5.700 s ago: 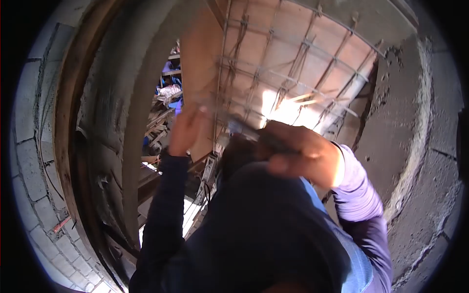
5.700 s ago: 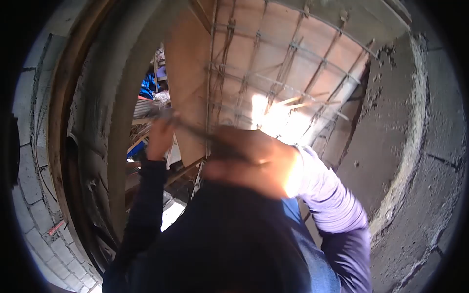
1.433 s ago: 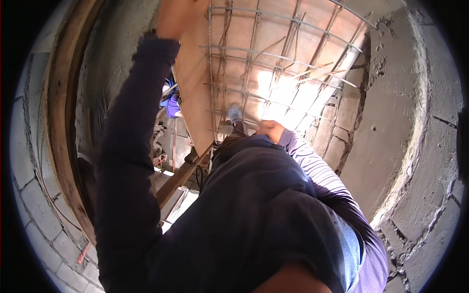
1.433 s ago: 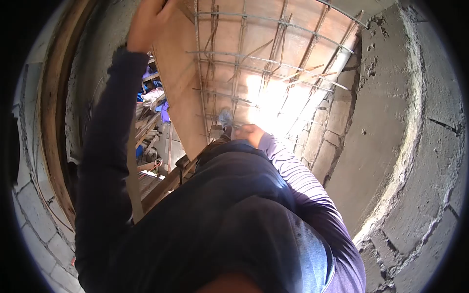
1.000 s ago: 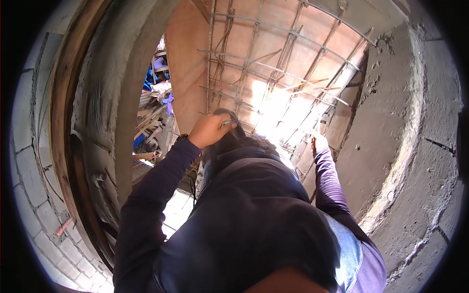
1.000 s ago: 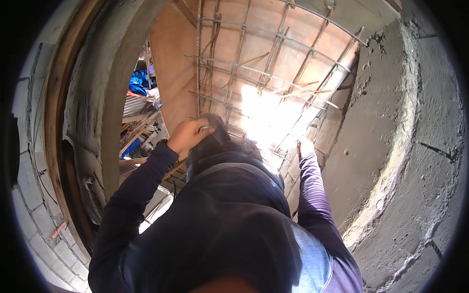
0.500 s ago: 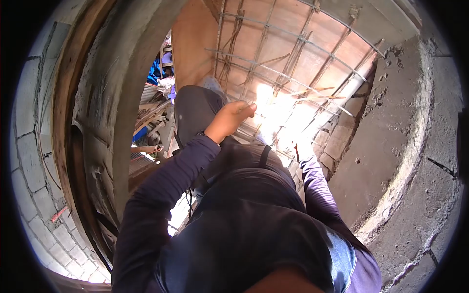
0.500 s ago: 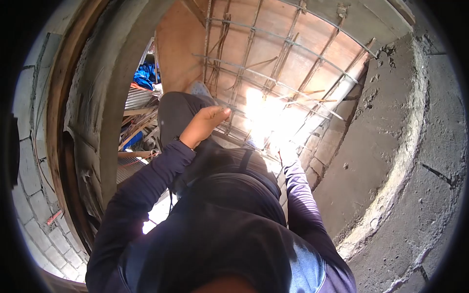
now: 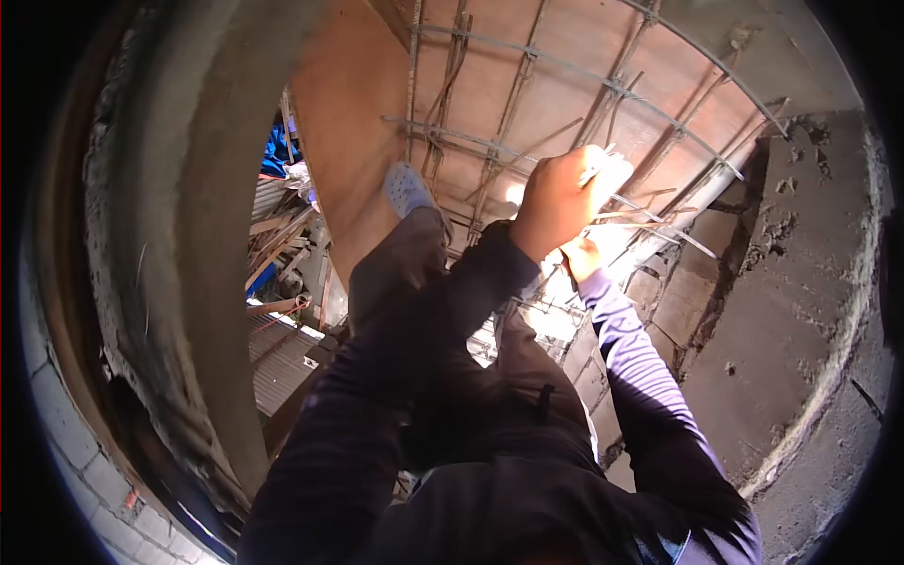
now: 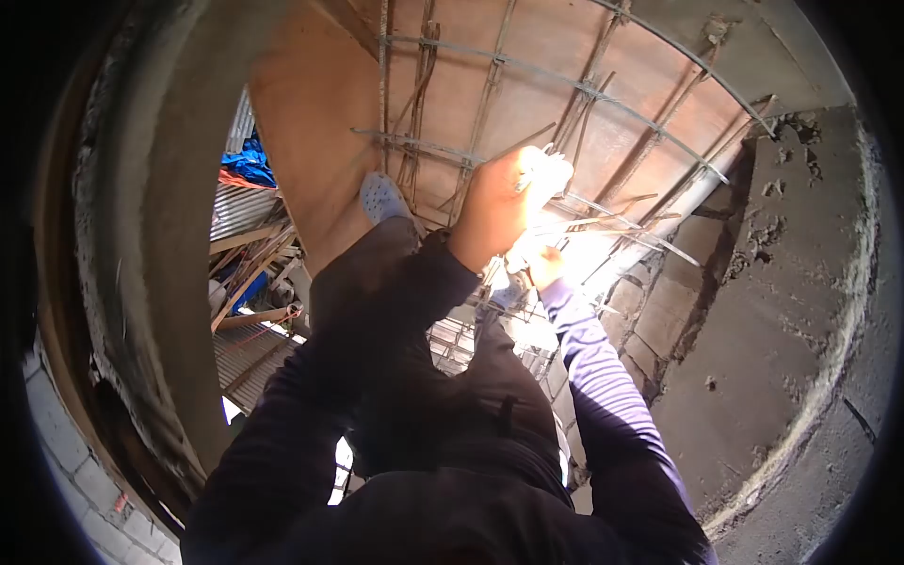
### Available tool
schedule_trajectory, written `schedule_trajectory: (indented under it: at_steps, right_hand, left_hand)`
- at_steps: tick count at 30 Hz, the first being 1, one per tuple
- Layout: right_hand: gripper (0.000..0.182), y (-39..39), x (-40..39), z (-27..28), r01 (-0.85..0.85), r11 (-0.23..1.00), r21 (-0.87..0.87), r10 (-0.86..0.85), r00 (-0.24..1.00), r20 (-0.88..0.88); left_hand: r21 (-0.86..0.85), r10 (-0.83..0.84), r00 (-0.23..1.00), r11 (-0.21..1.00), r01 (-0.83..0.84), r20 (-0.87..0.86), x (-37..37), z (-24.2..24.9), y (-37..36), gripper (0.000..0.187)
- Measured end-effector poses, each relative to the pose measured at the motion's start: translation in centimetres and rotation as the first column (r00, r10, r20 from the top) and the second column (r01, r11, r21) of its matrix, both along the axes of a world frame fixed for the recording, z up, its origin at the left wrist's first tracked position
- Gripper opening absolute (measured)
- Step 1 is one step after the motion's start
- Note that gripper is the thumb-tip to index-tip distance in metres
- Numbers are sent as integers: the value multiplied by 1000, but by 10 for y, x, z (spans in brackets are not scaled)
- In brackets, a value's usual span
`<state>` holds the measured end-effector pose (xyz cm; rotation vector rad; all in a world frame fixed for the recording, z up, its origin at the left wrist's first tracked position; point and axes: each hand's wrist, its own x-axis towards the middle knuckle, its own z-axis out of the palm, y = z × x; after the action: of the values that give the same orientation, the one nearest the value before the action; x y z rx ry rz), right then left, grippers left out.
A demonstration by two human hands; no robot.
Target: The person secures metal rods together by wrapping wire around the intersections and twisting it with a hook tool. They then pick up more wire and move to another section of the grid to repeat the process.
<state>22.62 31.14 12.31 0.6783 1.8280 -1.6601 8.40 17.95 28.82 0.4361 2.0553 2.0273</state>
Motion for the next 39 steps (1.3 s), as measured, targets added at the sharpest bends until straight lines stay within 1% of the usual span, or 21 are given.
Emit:
schedule_trajectory:
  at_steps: [1,3,5,6,8,9,10,11,13,14,15,17,19,21,25,27,29,31,34,37,39]
  right_hand:
    - [29,-9,-23,-7,15,1000,-18,-15,1000,1]
    - [27,-32,-77,-22,64,997,-50,-66,997,-31]
    - [27,-58,-133,-34,132,987,-90,-138,988,-63]
    - [27,-74,-161,-41,184,976,-117,-194,978,-82]
    - [29,-106,-217,-52,261,951,-166,-288,943,-165]
    - [30,-123,-240,-55,355,906,-231,-382,921,-79]
    - [30,-136,-264,-59,449,847,-286,-466,885,8]
    - [30,-147,-282,-107,367,910,-191,-407,875,-260]
    - [31,-172,-304,-128,310,949,-64,-299,809,-506]
    - [30,-184,-315,-128,489,853,-184,-522,816,-248]
    - [30,-194,-322,-125,666,706,-243,-677,735,46]
    - [27,-209,-332,-130,676,708,-207,-680,731,63]
    - [25,-216,-338,-131,681,711,-173,-679,729,79]
    - [21,-220,-339,-125,745,469,-474,-742,624,246]
    - [13,-217,-343,-102,782,517,-348,-743,611,272]
    - [21,-221,-346,-108,778,561,-282,-747,623,233]
    - [20,-223,-348,-112,800,529,-283,-763,595,253]
    - [19,-223,-349,-105,838,510,-192,-802,545,246]
    - [18,-225,-338,-96,853,461,-245,-835,511,206]
    - [13,-229,-335,-99,826,469,-313,-852,516,85]
    - [13,-227,-338,-97,821,497,-280,-838,538,92]
  left_hand:
    - [20,28,999,999,-27,-23,-6,-3,2,22]
    - [16,129,968,992,-129,-217,-15,-23,0,27]
    - [27,142,989,990,-141,-42,-16,-18,-7,30]
    - [103,218,967,973,-205,-132,-18,-21,-1,31]
    - [162,95,989,984,-76,-112,-21,0,-12,28]
    - [187,39,990,982,-14,-134,-24,5,-16,24]
    - [225,59,965,974,0,-257,-31,7,-19,24]
    - [262,86,923,965,17,-375,-37,7,-22,24]
    - [321,144,911,947,-14,-386,-47,5,-25,25]
    - [257,100,945,966,-18,-311,-51,5,-31,27]
    - [191,61,972,981,-17,-228,-55,6,-35,28]
    - [265,121,972,962,-66,-201,-64,7,-31,31]
    - [316,149,952,947,-59,-268,-74,8,-33,32]
    - [300,153,951,951,-68,-268,-81,11,-37,33]
    - [292,117,955,956,-33,-274,-91,12,-42,30]
    - [302,130,943,953,-34,-306,-95,12,-43,29]
    - [298,128,947,954,-36,-295,-97,12,-47,29]
    - [288,135,947,956,-47,-293,-101,12,-50,29]
    - [316,158,944,947,-62,-288,-104,13,-51,29]
    - [331,141,949,943,-42,-282,-102,13,-47,31]
    - [350,151,944,936,-40,-294,-101,11,-45,31]
